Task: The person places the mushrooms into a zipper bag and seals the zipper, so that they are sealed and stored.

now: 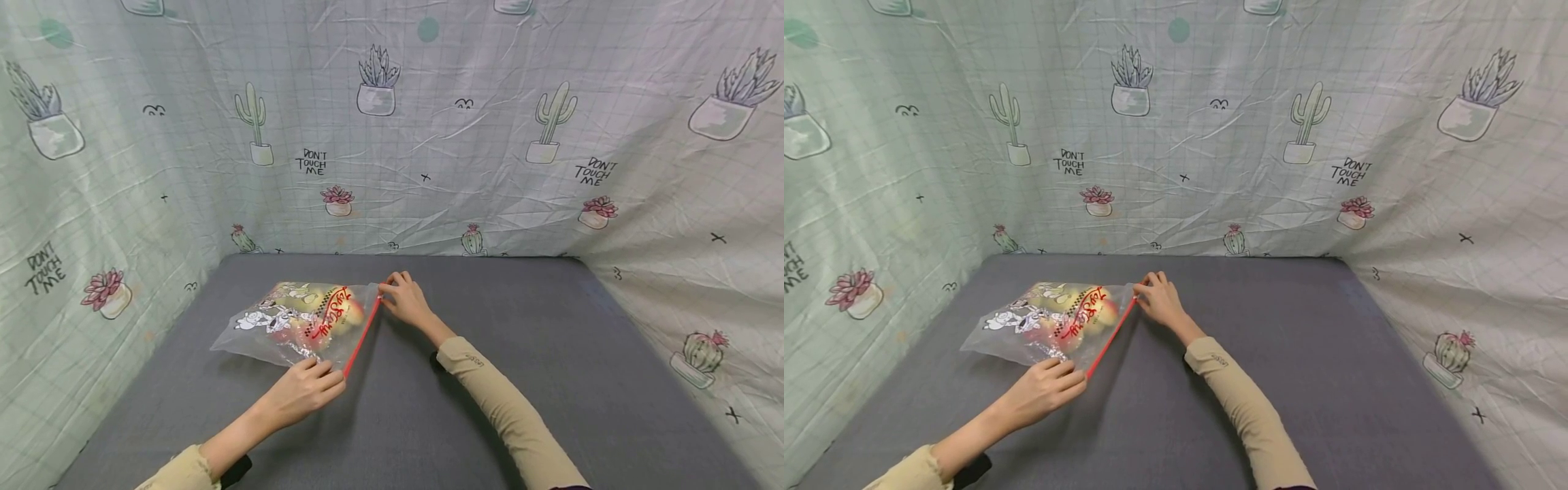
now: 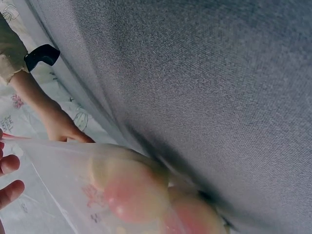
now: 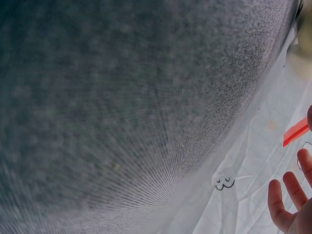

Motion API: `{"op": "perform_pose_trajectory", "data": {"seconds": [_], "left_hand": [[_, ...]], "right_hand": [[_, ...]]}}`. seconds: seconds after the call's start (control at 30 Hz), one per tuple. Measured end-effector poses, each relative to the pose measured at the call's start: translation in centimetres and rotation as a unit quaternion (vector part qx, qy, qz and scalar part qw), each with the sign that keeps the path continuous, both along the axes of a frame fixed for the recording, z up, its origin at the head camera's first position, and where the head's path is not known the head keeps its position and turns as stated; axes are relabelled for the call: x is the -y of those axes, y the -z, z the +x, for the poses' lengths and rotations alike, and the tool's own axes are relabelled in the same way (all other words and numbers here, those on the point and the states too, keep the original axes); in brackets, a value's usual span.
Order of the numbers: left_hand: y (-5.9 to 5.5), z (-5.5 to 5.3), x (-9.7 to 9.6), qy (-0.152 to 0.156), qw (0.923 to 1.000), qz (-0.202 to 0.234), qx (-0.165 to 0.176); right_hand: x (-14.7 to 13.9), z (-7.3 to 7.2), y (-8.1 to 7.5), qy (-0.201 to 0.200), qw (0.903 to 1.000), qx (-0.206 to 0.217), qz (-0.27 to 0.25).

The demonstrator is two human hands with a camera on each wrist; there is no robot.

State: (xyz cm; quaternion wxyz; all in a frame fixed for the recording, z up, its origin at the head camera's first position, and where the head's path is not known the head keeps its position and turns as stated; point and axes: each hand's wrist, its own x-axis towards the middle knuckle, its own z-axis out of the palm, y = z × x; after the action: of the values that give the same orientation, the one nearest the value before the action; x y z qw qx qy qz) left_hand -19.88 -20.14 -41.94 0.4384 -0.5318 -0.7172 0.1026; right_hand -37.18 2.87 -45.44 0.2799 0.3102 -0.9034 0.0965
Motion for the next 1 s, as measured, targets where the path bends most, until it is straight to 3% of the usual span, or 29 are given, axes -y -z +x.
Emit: {"op": "perform_pose_trajectory", "data": {"seconds": [1.0], "left_hand": [[-0.3, 0.48, 0.87, -0.003, 0.9997, 0.02, 0.011]], "right_hand": [[0.09, -0.67, -0.23, 0.011, 0.9998, 0.004, -0.018]]}}
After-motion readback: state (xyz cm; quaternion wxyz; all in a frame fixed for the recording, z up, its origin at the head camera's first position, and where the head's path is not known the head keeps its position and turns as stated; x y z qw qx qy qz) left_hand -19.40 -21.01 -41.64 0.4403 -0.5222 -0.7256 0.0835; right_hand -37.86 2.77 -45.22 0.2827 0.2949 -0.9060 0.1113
